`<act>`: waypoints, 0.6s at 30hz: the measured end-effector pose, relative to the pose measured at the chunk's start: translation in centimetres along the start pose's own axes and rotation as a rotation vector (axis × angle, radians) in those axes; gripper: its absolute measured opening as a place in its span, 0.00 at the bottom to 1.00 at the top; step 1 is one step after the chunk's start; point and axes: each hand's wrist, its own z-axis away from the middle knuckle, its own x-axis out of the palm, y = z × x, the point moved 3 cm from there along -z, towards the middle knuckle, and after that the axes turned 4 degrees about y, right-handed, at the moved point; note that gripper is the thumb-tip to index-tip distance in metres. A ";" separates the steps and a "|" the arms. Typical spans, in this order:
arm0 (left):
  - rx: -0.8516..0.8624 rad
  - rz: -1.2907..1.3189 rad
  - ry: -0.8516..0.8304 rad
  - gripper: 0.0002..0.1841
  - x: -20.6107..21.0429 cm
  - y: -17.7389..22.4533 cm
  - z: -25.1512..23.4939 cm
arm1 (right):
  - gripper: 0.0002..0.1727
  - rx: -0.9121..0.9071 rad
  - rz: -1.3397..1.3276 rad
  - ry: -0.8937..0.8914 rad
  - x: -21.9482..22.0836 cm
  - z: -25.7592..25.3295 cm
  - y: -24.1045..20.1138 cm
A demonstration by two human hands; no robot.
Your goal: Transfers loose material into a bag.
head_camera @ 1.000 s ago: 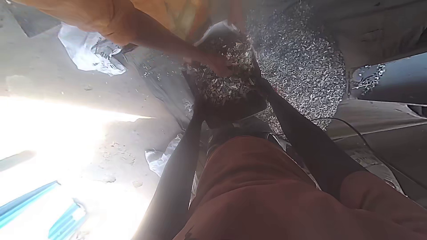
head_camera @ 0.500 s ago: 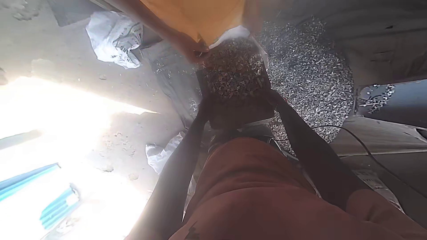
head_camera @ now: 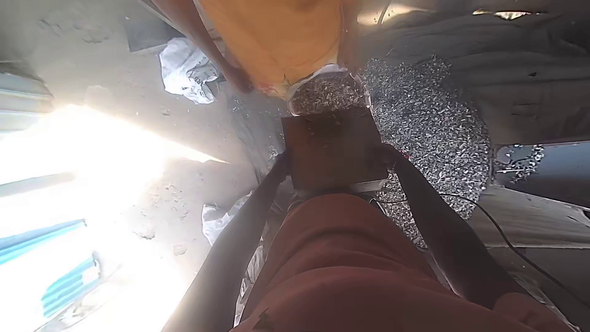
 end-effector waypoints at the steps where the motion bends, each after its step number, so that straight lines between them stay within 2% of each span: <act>1: -0.013 0.033 -0.016 0.35 0.1 0.2 0.0 | 0.26 0.019 -0.030 -0.011 -0.2 -0.4 0.3; 6: -0.039 0.067 0.040 0.32 -0.1 0.7 2.5 | 0.22 0.004 -0.178 -0.062 0.2 0.7 2.9; 9: 0.054 -0.006 0.021 0.30 -0.5 2.6 2.7 | 0.18 -0.045 -0.231 -0.055 0.4 0.6 4.0; 11: 0.182 -0.122 -0.019 0.27 -0.4 4.8 2.9 | 0.17 -0.053 -0.319 -0.019 0.4 0.1 5.3; 14: 0.390 -0.232 -0.141 0.25 1.1 8.3 5.5 | 0.15 0.017 -0.513 0.068 0.2 0.7 8.0; 18: 0.621 -0.183 -0.475 0.33 3.8 10.9 7.0 | 0.12 0.050 -0.715 0.257 -0.5 2.3 12.3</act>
